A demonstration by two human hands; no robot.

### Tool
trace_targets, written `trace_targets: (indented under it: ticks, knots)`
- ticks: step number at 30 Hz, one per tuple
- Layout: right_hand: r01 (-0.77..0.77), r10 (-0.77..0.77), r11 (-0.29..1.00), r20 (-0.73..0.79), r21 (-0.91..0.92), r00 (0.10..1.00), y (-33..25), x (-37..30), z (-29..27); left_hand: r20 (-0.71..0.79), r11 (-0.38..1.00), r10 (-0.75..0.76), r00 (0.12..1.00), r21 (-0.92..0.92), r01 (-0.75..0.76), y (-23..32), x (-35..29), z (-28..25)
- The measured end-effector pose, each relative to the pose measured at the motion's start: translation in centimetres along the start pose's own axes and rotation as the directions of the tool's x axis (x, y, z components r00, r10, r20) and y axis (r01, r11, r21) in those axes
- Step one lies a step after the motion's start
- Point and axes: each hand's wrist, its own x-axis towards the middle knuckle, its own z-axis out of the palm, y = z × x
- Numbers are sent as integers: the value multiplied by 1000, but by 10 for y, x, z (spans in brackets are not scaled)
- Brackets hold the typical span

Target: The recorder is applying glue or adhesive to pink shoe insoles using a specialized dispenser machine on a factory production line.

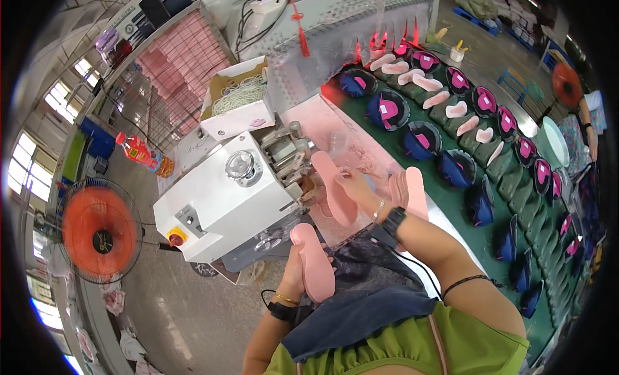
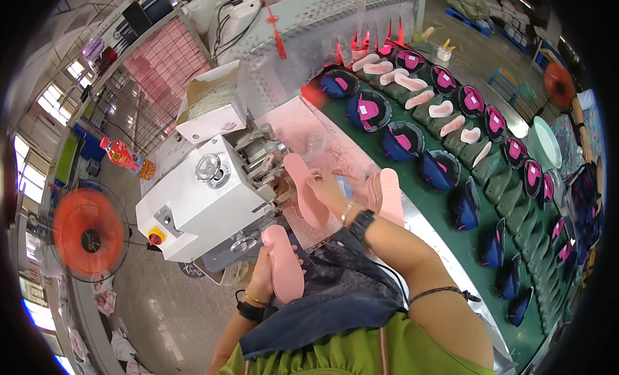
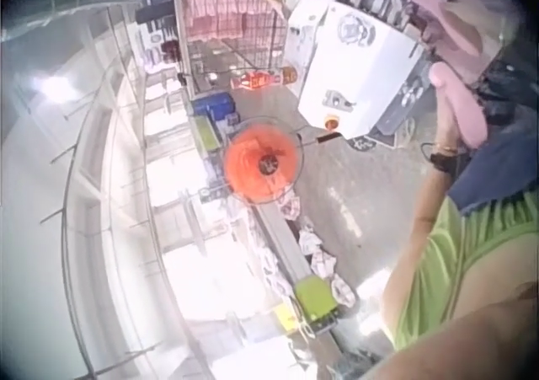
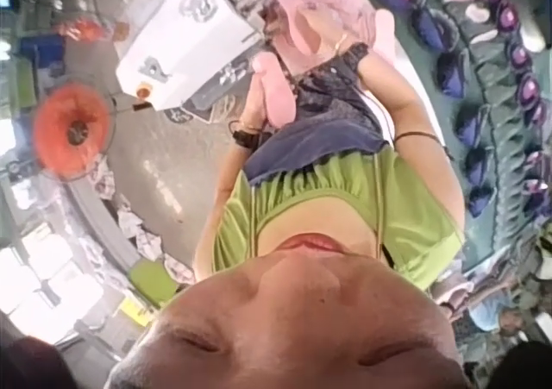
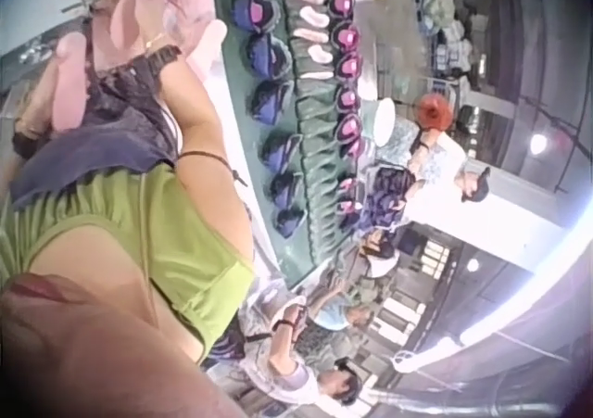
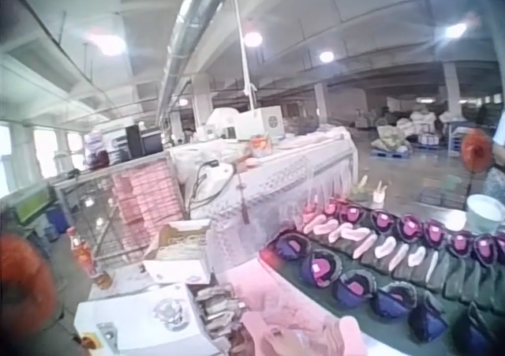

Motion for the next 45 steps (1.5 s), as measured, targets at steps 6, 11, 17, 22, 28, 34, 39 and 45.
trace_targets:
  ticks: [6, 11, 17, 22, 28, 34, 39, 45]
  knots:
    - [-80, 81, 996, -6, 34, 997, -5, 30, 13, -23, 999, 22, 1000, 46, -21, -5, -8, 6]
    - [-23, 18, 986, -31, -168, 999, -20, 27, -30, -21, 996, 29, 999, 85, -27, -3, -10, 7]
    - [398, -547, 674, -58, -622, 835, -55, 28, -48, -15, 999, 15, 1000, 37, -14, -13, -2, -5]
    - [-17, -25, 900, -90, -437, 996, -44, 47, 9, -127, 992, 123, 984, 25, -121, -9, -15, -9]
    - [-110, 67, 973, -206, -203, 976, -27, 102, 32, -222, 988, 149, 964, -3, -154, -6, -28, 0]
    - [75, -46, 995, -371, 62, 927, -39, 73, -90, -68, 995, 99, 993, 16, -99, -8, -7, -1]
    - [-210, 46, 970, -751, -125, 659, -1, -8, -289, 42, 985, -27, 999, 172, 20, -12, 17, 4]
    - [-532, 36, 827, -926, -184, 376, 71, -99, -481, -19, 990, 19, 1000, 137, -16, -19, 33, 10]
